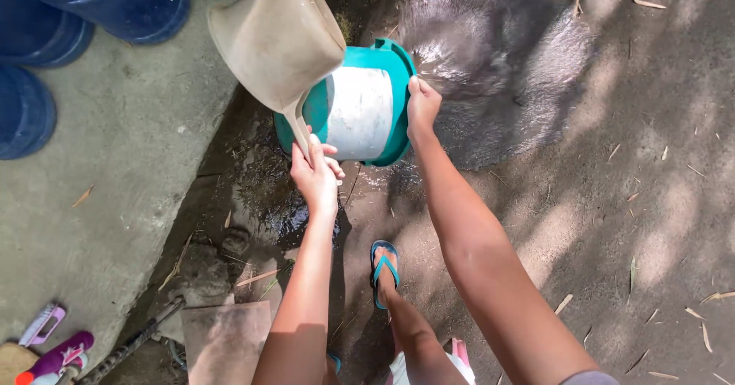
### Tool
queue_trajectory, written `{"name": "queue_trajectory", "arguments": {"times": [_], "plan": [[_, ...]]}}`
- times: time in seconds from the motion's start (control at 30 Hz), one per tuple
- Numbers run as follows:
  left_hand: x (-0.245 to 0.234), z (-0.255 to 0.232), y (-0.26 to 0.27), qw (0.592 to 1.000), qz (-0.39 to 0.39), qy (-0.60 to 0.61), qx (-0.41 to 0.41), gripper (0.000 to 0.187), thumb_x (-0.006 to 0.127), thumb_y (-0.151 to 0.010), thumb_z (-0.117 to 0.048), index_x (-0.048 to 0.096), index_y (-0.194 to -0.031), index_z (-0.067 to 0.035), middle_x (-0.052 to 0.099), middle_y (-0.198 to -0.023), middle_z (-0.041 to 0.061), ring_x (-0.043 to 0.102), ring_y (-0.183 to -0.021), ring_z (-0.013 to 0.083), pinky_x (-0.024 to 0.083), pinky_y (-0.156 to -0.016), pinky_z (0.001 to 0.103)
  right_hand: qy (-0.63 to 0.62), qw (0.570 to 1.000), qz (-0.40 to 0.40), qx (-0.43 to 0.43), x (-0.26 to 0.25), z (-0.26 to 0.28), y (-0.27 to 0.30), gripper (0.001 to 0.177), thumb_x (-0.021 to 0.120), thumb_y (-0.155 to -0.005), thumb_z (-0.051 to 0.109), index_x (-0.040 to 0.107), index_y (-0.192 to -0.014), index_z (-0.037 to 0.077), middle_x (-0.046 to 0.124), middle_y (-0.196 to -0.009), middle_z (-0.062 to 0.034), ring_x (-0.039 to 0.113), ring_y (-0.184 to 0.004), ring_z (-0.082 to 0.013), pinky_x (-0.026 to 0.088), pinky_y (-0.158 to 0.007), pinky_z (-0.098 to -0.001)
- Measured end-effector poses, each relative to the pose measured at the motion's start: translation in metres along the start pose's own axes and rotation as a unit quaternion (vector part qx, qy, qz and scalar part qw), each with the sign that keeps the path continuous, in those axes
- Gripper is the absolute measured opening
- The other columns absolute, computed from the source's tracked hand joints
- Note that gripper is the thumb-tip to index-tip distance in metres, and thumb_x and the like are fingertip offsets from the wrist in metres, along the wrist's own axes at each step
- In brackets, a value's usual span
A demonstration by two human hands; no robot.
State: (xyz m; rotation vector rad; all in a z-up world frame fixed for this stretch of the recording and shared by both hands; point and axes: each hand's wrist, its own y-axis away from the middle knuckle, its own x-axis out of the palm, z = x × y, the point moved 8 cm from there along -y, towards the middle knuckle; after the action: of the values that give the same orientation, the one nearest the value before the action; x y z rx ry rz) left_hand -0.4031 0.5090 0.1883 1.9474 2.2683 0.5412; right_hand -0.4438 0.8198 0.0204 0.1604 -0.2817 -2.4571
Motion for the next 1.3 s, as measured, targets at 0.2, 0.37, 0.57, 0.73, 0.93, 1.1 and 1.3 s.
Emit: {"name": "queue_trajectory", "arguments": {"times": [0.2, 0.37, 0.57, 0.73, 0.93, 1.1, 1.3], "plan": [[-0.021, 0.014, 0.024, 0.996, -0.032, -0.034, -0.076, 0.030, 0.052, -0.107, -0.030, 0.058, -0.114, -0.001, 0.063, -0.076, 0.005, 0.046, -0.043, 0.0085, 0.036, -0.035, 0.026, 0.132, 0.991, 0.015, -0.019, -0.026, 0.024, 0.064, 0.028, 0.067, -0.095, 0.026, 0.075, -0.099, 0.000, 0.070, -0.080, -0.0050, 0.062, -0.076, -0.0137, 0.050, -0.071, -0.0341], [-0.076, 0.062, 0.039, 0.991, -0.061, -0.115, -0.041, 0.026, 0.060, -0.104, -0.029, 0.063, -0.098, -0.003, 0.060, -0.071, 0.002, 0.048, -0.053, 0.0082, 0.037, -0.045, 0.027, 0.280, 0.946, 0.085, -0.139, -0.032, 0.031, 0.112, 0.031, 0.068, -0.094, 0.030, 0.074, -0.110, 0.004, 0.074, -0.090, -0.0184, 0.071, -0.086, -0.0337, 0.054, -0.076, -0.0444], [-0.112, 0.081, 0.061, 0.977, -0.059, -0.204, -0.005, 0.028, 0.065, -0.102, -0.031, 0.065, -0.095, -0.003, 0.060, -0.070, 0.000, 0.055, -0.063, 0.0088, 0.045, -0.060, 0.029, 0.413, 0.866, 0.224, -0.173, -0.021, 0.022, 0.171, 0.030, 0.074, -0.088, 0.022, 0.066, -0.113, 0.007, 0.072, -0.091, -0.0223, 0.068, -0.086, -0.0440, 0.052, -0.075, -0.0529], [-0.143, 0.087, 0.080, 0.968, -0.101, -0.230, -0.020, 0.028, 0.066, -0.100, -0.032, 0.068, -0.100, -0.004, 0.063, -0.069, 0.001, 0.058, -0.064, 0.0102, 0.048, -0.062, 0.030, 0.437, 0.807, 0.285, -0.278, -0.019, 0.013, 0.235, 0.035, 0.070, -0.079, 0.005, 0.062, -0.113, 0.011, 0.068, -0.098, -0.0175, 0.067, -0.088, -0.0440, 0.052, -0.074, -0.0534], [-0.186, 0.062, 0.103, 0.946, -0.177, -0.268, -0.036, 0.029, 0.067, -0.098, -0.033, 0.066, -0.101, -0.004, 0.067, -0.069, 0.006, 0.064, -0.063, 0.0140, 0.050, -0.064, 0.033, 0.472, 0.772, 0.340, -0.256, 0.004, 0.019, 0.289, 0.034, 0.069, -0.079, 0.002, 0.063, -0.110, 0.015, 0.069, -0.098, -0.0145, 0.067, -0.082, -0.0425, 0.052, -0.073, -0.0533], [-0.196, 0.021, 0.108, 0.922, -0.219, -0.318, -0.027, 0.032, 0.069, -0.094, -0.034, 0.068, -0.111, -0.006, 0.070, -0.076, 0.010, 0.067, -0.069, 0.0248, 0.051, -0.069, 0.041, 0.373, 0.875, 0.268, -0.152, 0.018, 0.013, 0.266, 0.024, 0.079, -0.086, 0.018, 0.072, -0.109, 0.012, 0.072, -0.088, -0.0179, 0.071, -0.082, -0.0381, 0.054, -0.072, -0.0464], [-0.160, -0.027, 0.079, 0.942, -0.181, -0.277, 0.049, 0.033, 0.067, -0.097, -0.034, 0.067, -0.113, -0.005, 0.070, -0.080, 0.013, 0.068, -0.072, 0.0282, 0.052, -0.071, 0.042, 0.296, 0.947, 0.111, 0.059, -0.022, -0.010, 0.179, 0.028, 0.082, -0.079, 0.019, 0.081, -0.107, 0.013, 0.079, -0.095, -0.0126, 0.074, -0.084, -0.0197, 0.055, -0.078, -0.0361]]}}
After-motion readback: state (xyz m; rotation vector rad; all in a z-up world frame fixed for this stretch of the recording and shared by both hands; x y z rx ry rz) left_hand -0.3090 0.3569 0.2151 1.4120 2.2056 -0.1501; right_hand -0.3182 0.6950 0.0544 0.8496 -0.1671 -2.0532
